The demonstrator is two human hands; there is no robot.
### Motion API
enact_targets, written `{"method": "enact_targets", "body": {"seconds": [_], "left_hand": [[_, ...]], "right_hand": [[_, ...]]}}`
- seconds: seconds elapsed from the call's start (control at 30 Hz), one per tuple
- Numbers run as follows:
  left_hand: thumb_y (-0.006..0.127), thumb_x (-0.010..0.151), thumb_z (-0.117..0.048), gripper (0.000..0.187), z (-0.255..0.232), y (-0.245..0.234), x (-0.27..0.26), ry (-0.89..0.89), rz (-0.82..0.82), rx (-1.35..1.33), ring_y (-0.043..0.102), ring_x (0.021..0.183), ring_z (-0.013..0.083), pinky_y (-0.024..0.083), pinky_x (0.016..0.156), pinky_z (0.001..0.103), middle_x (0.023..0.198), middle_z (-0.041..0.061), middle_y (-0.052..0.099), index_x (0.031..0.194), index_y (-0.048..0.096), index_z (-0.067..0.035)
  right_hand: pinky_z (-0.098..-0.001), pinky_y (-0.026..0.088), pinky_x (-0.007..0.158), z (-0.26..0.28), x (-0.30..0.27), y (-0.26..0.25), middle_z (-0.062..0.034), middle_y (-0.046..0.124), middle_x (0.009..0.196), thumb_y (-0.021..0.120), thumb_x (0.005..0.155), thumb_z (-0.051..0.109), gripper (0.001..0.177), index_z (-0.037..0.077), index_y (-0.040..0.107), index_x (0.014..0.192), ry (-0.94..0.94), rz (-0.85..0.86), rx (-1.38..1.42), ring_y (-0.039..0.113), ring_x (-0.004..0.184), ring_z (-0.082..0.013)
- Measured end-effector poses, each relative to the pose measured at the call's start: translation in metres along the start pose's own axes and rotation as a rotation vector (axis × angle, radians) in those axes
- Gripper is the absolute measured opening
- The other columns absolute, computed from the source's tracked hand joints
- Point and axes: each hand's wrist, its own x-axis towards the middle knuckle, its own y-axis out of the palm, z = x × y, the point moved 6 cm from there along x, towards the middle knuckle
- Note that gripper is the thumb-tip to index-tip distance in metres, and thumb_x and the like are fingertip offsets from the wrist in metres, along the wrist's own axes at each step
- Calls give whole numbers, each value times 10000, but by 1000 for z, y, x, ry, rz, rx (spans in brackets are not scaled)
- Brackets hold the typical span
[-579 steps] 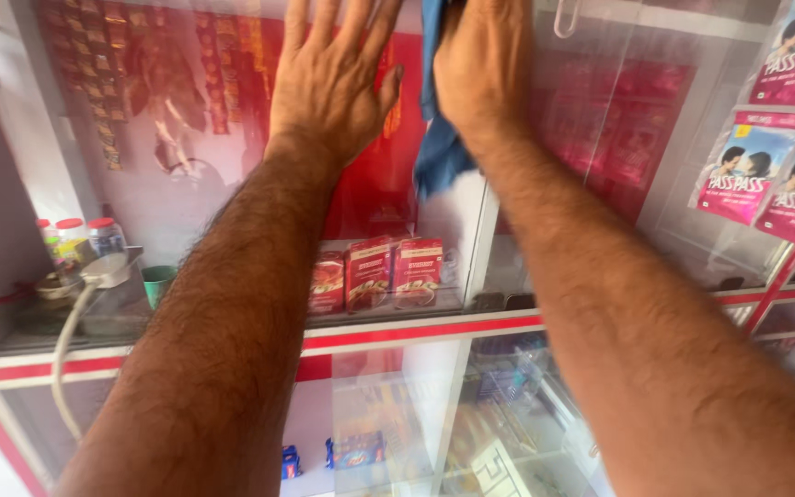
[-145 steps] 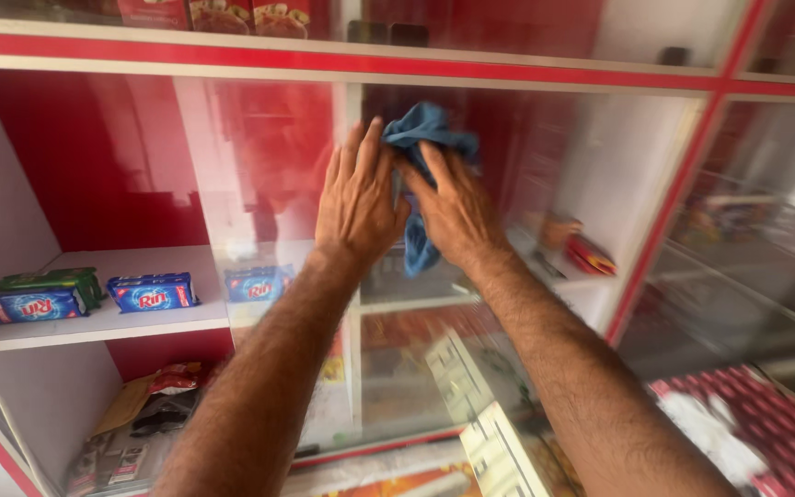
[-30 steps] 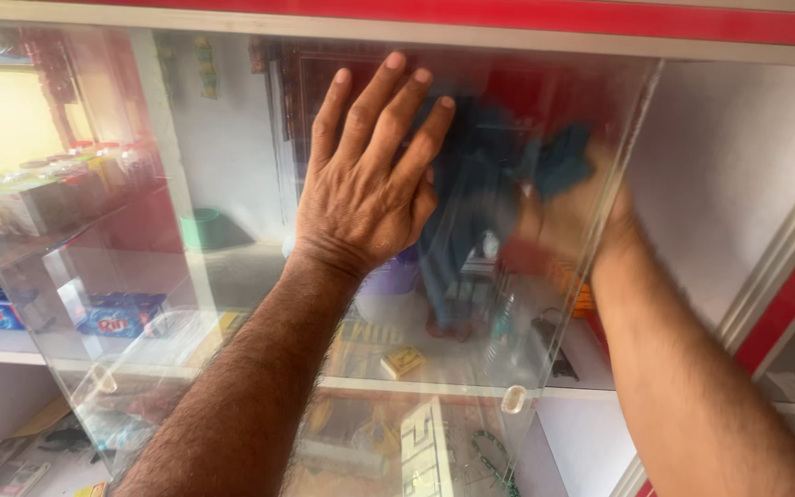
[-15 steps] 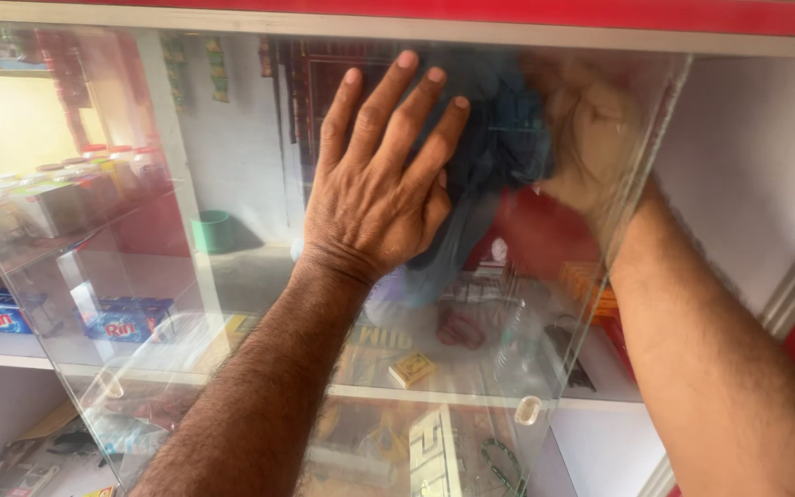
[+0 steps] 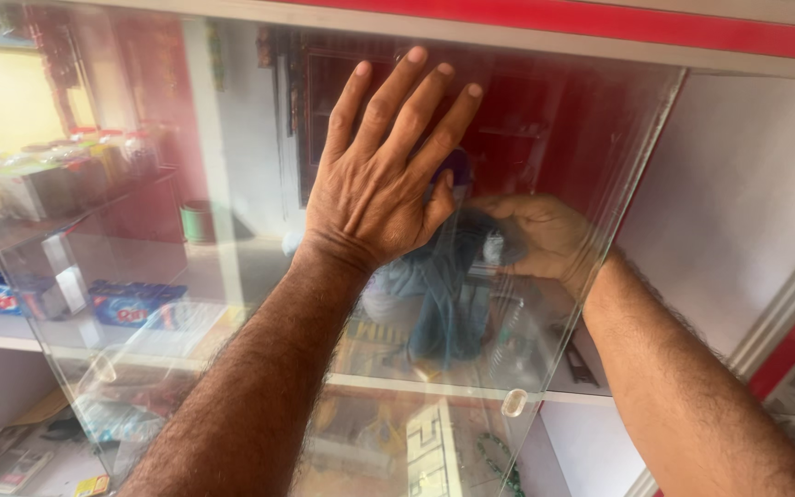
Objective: The person wipes the glass doors of a red-framed display cabinet using a blue cloth. They repeatedly wipe different sections of the glass, occasionally dipping the cloth into a blue bucket of water to rewet it. The person also wipes the top surface of a freezer unit before returning to the cabinet.
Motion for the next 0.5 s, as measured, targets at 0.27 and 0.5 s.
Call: {"method": "enact_targets", "body": {"seconds": [0.27, 0.5], "left_hand": [[607, 940, -313, 715, 28, -9, -12, -2, 21, 1, 291, 1577, 253, 147, 1339, 550, 1638, 69, 388, 1619, 401, -221], [593, 920, -307, 735, 55, -18, -23, -27, 31, 38, 278, 1581, 242, 142, 1353, 540, 1646, 51, 376, 1618, 368, -267]], "right_hand": [[-410, 574, 941, -2, 21, 35, -133, 715, 1211, 564, 1002, 198, 386, -20, 668, 1302, -32, 122, 23, 692, 1084, -229], [-448, 581, 910, -6, 41, 65, -105, 710, 1209, 564, 968, 200, 383, 16, 638, 1296, -84, 2, -79, 691, 1099, -235]]}}
